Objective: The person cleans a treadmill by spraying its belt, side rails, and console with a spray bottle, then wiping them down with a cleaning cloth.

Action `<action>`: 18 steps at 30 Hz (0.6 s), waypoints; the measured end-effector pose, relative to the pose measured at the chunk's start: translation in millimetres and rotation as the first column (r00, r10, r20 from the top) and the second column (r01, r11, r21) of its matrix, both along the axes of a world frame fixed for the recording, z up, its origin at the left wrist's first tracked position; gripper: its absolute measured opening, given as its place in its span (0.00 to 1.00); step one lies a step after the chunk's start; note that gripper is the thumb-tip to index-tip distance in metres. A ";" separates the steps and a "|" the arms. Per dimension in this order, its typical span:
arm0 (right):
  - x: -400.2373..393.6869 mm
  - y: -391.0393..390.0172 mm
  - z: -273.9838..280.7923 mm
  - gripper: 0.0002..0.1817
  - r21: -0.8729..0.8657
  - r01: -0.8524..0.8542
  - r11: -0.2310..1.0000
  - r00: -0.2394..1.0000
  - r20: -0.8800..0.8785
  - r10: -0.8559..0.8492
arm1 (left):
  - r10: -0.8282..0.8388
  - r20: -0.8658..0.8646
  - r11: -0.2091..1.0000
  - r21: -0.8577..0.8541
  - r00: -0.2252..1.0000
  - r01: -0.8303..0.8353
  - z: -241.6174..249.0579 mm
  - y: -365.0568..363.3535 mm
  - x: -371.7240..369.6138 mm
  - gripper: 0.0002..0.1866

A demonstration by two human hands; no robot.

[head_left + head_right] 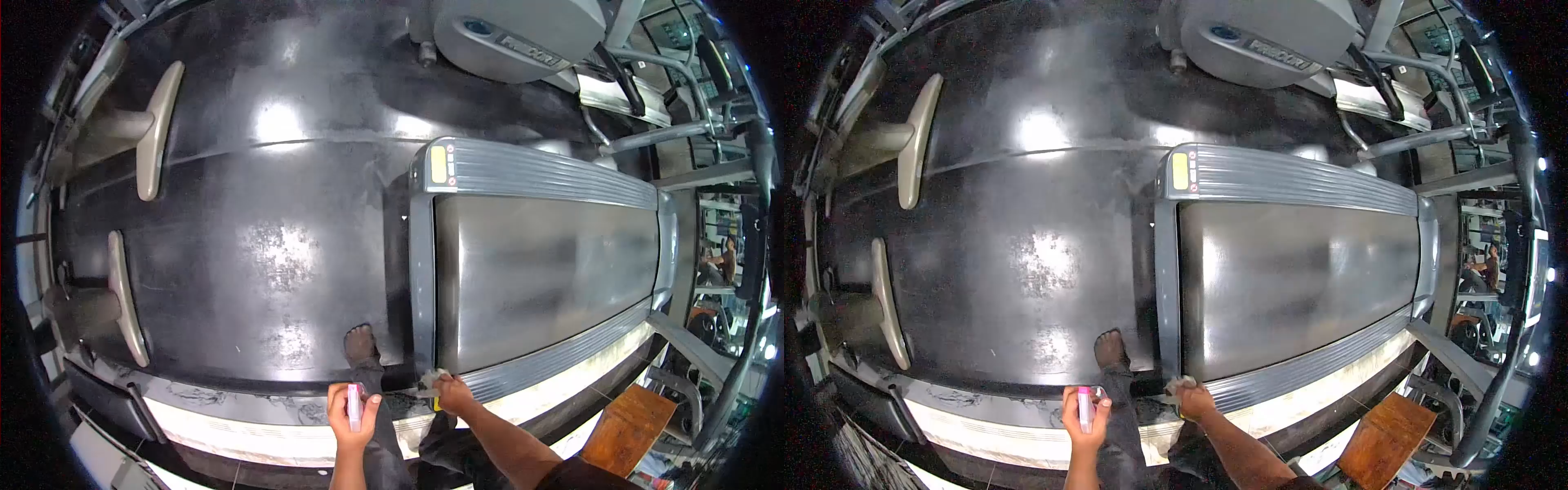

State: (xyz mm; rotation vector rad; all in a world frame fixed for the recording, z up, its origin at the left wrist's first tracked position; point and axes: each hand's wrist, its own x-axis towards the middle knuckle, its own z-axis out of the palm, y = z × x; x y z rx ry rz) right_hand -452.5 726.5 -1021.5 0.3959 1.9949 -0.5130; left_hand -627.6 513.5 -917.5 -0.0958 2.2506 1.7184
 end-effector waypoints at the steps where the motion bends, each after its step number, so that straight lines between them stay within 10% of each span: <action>1: 5.2 3.9 11.5 0.21 -0.007 0.091 0.996 0.996 -0.023 -0.091 | -0.010 -0.008 1.000 -0.001 1.000 0.010 8.4 -3.8 0.6 0.14; 18: -82.6 79.4 112.7 0.23 -0.145 0.765 0.628 0.540 -0.388 -0.747 | -0.179 -0.071 0.983 -0.048 0.981 0.176 90.8 19.1 -69.9 0.16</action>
